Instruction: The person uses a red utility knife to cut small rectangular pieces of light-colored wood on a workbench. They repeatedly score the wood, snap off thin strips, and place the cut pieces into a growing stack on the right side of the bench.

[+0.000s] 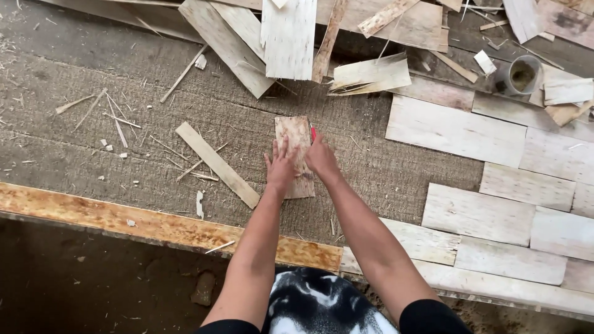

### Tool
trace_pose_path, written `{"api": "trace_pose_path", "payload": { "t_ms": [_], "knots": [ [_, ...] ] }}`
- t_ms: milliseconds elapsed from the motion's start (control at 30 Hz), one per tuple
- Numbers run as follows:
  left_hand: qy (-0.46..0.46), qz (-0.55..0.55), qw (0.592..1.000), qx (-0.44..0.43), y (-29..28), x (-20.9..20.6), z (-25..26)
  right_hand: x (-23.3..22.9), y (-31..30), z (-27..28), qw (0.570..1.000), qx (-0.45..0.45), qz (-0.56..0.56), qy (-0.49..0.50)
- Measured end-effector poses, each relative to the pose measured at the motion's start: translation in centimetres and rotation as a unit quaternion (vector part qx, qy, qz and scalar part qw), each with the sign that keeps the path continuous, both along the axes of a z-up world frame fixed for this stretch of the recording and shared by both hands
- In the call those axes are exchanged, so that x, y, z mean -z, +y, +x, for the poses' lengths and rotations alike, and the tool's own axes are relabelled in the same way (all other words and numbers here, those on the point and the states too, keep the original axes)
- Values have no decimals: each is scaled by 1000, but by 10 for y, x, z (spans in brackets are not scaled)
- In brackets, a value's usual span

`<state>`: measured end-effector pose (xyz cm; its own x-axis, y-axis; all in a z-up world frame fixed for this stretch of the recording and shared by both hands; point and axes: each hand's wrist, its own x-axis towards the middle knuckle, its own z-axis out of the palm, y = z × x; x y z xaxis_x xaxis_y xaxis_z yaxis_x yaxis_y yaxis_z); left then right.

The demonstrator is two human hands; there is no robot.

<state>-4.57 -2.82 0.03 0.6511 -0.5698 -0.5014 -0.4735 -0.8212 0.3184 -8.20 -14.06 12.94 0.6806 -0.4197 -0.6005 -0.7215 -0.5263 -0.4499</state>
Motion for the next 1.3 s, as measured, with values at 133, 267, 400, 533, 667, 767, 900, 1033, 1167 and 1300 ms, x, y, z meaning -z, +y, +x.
{"api": "trace_pose_path", "payload": {
  "t_ms": [133,267,400,533,667,767,900,1033,1167,1300],
  "knots": [
    [9,0,1000,-3,3,4,-2,-34,24,-9,1000,13,14,8],
    [-4,-7,1000,1,1,12,-1,-42,35,-18,997,25,10,75],
    [-12,-20,1000,-8,2,17,0,-29,40,-30,997,18,9,80],
    [-18,-35,999,-10,0,27,0,-71,53,-46,997,46,30,48],
    [-15,-40,999,-19,4,20,-5,-54,58,-62,996,42,42,72],
    [-28,-51,998,-24,1,30,-2,-34,58,-72,994,41,43,96],
    [-31,-48,998,-31,1,36,-3,-29,68,-92,991,50,56,107],
    [-43,-41,998,-20,-1,37,0,-35,77,-111,991,43,50,117],
    [-42,-44,998,-21,0,43,-3,-46,93,-135,990,70,66,104],
    [-71,-48,996,-29,1,53,0,-72,95,-152,988,57,85,111]
  ]
}}
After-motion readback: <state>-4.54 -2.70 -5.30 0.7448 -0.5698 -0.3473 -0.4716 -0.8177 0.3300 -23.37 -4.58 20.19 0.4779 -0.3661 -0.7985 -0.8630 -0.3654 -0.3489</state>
